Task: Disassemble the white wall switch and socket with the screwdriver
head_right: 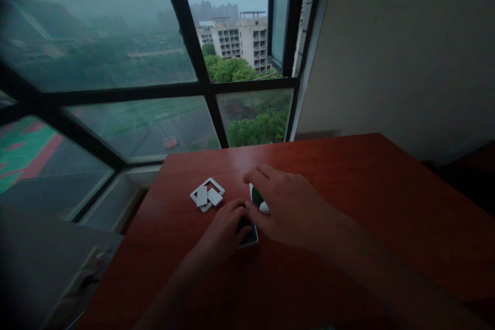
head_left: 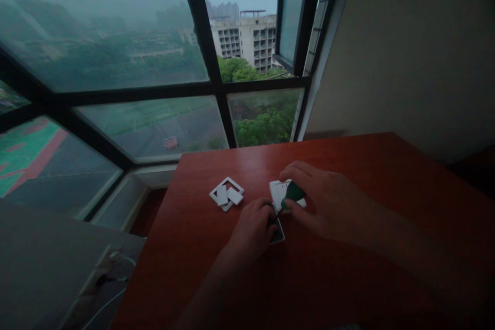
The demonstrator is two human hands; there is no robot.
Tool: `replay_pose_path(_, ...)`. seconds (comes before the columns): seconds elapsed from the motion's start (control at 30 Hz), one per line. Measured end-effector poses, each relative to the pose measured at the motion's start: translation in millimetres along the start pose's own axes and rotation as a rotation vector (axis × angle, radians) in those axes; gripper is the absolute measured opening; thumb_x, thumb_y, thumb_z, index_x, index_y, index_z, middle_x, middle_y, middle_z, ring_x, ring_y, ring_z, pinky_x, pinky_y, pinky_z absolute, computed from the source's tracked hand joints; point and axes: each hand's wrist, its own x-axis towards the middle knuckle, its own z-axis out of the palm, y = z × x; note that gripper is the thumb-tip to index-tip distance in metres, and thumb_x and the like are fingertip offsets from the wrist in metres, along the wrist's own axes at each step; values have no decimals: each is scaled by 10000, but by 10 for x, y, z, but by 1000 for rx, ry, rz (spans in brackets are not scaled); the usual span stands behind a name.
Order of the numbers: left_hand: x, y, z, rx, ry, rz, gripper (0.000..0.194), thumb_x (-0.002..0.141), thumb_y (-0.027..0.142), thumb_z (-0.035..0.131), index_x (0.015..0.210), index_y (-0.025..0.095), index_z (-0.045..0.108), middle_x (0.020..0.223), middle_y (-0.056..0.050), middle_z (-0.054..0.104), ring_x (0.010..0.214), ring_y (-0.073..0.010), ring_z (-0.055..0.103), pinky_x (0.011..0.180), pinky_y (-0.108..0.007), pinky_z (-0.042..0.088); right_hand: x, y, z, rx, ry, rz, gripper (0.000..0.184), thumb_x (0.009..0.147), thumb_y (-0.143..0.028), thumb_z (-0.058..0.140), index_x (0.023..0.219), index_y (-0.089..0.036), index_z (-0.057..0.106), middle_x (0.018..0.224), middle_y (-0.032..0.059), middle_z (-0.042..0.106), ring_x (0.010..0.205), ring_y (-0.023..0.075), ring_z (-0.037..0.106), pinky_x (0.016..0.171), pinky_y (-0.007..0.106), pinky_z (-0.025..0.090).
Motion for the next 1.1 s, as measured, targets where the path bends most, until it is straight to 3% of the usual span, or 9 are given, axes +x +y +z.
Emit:
replay_pose_path(0.13, -2, -6, 9, -5, 14, 13, 211, 744, 68, 645, 871, 201, 541, 1160, -59, 559, 1072, -241, 537, 940, -413, 439, 9, -7, -9, -23, 0, -7, 141, 869, -222, 522, 999, -216, 575, 958, 35, 633, 780, 178, 594, 652, 301, 402)
replay_pose_path(0.3, -6, 5, -4, -6, 16, 18, 221, 741, 71, 645, 885, 199, 537, 1170, -63, 554, 1068, -246, 537, 929, -417, 444, -22, -25, -34, -14, 8, -55, 296, 789, -186, 591, 1081, -222, 565, 1067, 53, 619, 872, 194, 601, 655, 289, 420)
replay_pose_path(0.43, -2, 11, -16, 13, 7, 18, 208, 742, 80, 637, 880, 195, 534, 1171, -71, 552, 1059, -249, 540, 925, -421, 445, -8, 42, 29, -67, 17, 22, 179, 859, -290, 578, 1027, -229, 569, 983, 30, 630, 792, 191, 600, 636, 306, 413)
replay_pose_path(0.6, 32, 36, -50, 52, -32, 28, 172, 742, 96, 613, 862, 190, 534, 1151, -82, 558, 1029, -241, 546, 904, -403, 453, -53, 142, 34, -15, -13, 21, 71, 901, -242, 523, 939, -216, 576, 922, 23, 622, 766, 171, 592, 671, 307, 417)
replay_pose_path(0.77, 53, 52, -92, 89, -72, 28, 146, 756, 114, 602, 863, 193, 541, 1144, -73, 559, 1027, -232, 542, 892, -377, 456, -226, 270, 28, 112, 56, 67, 74, 900, -239, 522, 955, -224, 569, 943, 21, 627, 803, 167, 588, 690, 297, 431)
replay_pose_path(1.1, 186, 80, -102, 355, -156, 92, 73, 832, 133, 541, 889, 171, 565, 1060, -92, 595, 959, -240, 562, 841, -373, 469, -723, 490, 206, 200, 180, 322, 142, 900, -352, 521, 911, -245, 614, 905, 13, 666, 803, 183, 630, 664, 303, 471)
